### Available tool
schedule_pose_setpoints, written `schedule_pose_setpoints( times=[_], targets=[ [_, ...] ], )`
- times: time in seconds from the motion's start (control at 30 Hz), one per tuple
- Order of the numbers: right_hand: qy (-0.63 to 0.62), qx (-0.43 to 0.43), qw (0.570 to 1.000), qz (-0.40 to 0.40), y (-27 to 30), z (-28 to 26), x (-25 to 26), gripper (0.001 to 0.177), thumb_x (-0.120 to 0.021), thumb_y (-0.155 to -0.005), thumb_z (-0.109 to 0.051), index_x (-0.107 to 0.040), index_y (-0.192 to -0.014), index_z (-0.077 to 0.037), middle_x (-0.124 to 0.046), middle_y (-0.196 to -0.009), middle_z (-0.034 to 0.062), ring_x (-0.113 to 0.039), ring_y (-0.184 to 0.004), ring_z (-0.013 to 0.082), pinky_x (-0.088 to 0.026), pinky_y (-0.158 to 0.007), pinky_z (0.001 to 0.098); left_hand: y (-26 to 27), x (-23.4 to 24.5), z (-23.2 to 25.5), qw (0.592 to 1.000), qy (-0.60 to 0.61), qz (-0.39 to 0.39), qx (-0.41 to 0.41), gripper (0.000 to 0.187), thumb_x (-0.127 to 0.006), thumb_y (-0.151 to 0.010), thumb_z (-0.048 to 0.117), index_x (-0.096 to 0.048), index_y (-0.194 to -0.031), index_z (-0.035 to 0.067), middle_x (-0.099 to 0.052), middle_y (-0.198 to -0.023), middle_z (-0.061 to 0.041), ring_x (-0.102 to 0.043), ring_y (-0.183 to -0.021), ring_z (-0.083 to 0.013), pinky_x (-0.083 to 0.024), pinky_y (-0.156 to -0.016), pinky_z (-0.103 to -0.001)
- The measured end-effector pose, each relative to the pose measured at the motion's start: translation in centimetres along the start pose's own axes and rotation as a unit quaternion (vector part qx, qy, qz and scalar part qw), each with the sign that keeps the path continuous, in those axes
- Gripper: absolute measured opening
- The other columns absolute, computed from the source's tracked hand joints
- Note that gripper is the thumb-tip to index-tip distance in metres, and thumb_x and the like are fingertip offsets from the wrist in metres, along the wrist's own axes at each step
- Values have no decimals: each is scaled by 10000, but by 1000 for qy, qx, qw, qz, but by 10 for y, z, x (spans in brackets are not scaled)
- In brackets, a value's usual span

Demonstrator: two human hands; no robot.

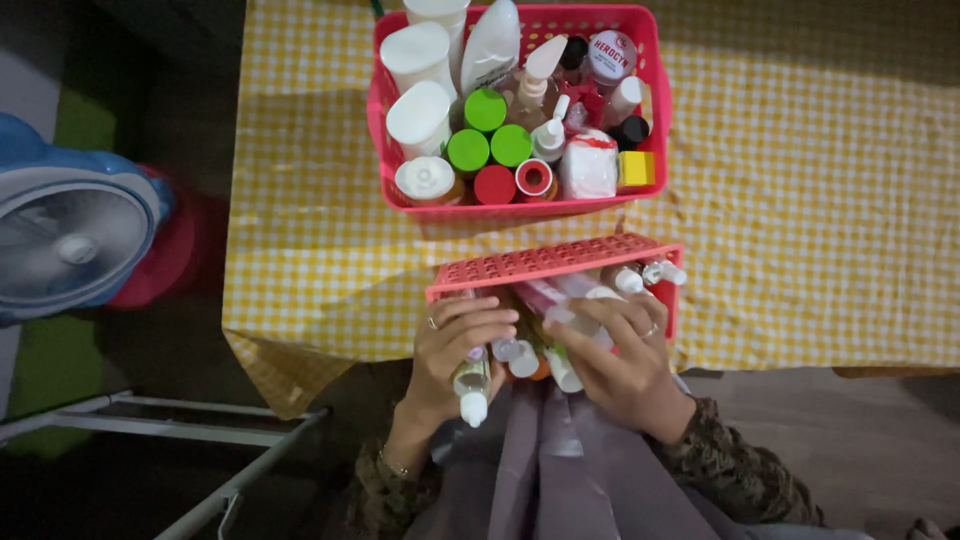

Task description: Organizing various small bottles and cosmetic containers into red plastic baskets on a table.

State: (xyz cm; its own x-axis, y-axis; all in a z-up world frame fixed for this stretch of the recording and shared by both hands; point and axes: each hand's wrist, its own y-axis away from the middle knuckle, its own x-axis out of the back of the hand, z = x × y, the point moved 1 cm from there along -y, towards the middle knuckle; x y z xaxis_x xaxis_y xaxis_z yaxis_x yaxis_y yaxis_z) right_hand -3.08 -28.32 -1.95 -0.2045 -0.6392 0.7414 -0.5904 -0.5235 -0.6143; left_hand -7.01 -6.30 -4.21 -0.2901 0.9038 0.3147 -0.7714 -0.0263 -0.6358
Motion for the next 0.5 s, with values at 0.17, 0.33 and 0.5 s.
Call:
schedule_pose_setpoints(
  times=[0.17, 0.33, 0.5],
  targets=[
    [-14, -17, 999, -37, -47, 6, -1, 194, -733, -903, -123, -781, -1071, -207, -701, -1136, 96, -622, -977, 295, -414, -947, 461, -19, 0, -13, 996, 51, 13, 70, 285, -703, -794, 122, -742, -1076, 122, -784, -1062, -59, -738, -1020, -336, -541, -920, -429],
    [-3, 0, 997, -82, -74, 14, -3, 250, -693, -955, -106, -725, -1193, -174, -679, -1197, 118, -624, -1091, 318, -416, -980, 489, -32, 4, -22, 989, 49, 9, 139, 322, -727, -815, 64, -715, -1137, 70, -754, -1077, -117, -713, -999, -369, -547, -891, -434],
    [-17, 15, 993, -115, -81, 18, -2, 255, -651, -1022, -206, -683, -1271, -162, -691, -1209, 80, -622, -1110, 282, -376, -1035, 486, -26, 6, -35, 980, 40, 66, 182, 309, -748, -766, 5, -725, -1072, 39, -759, -977, -136, -735, -900, -308, -559, -820, -395]
  ],
)
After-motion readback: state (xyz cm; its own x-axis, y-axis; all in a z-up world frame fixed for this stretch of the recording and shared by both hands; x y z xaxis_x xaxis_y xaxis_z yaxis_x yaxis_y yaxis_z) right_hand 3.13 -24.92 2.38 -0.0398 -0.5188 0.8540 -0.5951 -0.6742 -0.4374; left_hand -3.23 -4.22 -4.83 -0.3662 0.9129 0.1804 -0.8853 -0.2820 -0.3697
